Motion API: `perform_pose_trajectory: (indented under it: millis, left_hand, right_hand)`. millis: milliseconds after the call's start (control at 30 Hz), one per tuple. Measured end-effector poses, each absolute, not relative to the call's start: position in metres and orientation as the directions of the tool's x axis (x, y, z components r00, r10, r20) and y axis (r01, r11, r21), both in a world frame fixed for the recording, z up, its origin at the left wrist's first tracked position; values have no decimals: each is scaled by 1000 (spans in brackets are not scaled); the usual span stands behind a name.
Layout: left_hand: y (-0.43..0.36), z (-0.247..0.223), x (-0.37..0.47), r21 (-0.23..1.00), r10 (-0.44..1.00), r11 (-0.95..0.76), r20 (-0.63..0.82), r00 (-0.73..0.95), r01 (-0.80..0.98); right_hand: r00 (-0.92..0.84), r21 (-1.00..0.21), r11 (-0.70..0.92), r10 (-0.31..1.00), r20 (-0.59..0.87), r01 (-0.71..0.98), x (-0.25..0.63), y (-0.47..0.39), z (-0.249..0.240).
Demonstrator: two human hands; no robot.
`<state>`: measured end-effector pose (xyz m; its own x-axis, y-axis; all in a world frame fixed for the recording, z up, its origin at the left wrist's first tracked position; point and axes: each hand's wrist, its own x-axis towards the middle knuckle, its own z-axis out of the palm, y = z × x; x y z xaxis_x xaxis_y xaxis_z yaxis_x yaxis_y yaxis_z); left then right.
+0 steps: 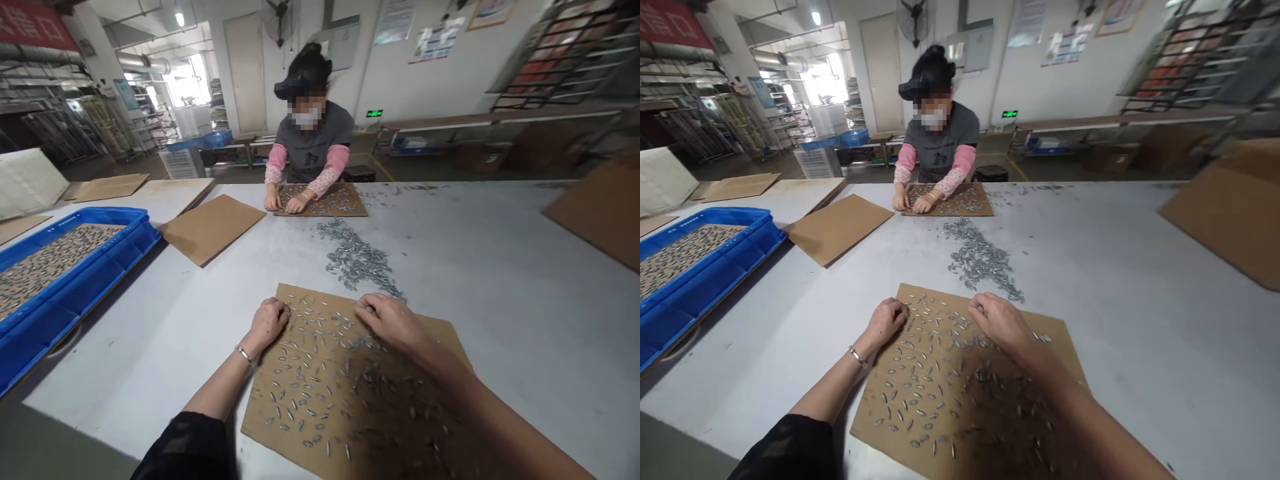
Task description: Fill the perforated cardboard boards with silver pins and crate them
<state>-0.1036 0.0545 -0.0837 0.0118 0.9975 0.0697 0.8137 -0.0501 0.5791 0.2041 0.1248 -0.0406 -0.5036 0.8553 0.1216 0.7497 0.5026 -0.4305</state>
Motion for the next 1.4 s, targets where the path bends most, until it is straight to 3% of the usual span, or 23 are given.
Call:
perform_pose_trajectory:
  millis: [200,367,600,800,1000,1133,1400]
  left_hand:
    - [66,-78,-106,532,998,-36,64,2,846]
    - [57,-59,-104,534,991,2,111,-73,846]
    - [35,-52,-106,535,964,87,167,-206,840]
    - [20,-58,-119,549,966,115,131,-221,828]
    - [28,-63,-102,526,992,24,94,-86,850]
    - [52,-67,-76,467,993,-118,48,108,876]
    - [80,-69,-65,362,959,-243,-50,279,900]
  right_hand:
    - [-518,-379,461,853,-60,803,240,76,-57]
    - [-548,-392,498,836,-19,773,198,66,-71]
    - [-533,-256,509,846,-29,822,166,67,-77]
    - [-483,-428,452,875,41,783,183,81,-74]
    - [-516,-628,414,856,23,659,168,86,-67]
    - [-477,-606,402,878,42,687,156,92,-70]
    - [-472,-616,392,881,38,683,180,96,-78]
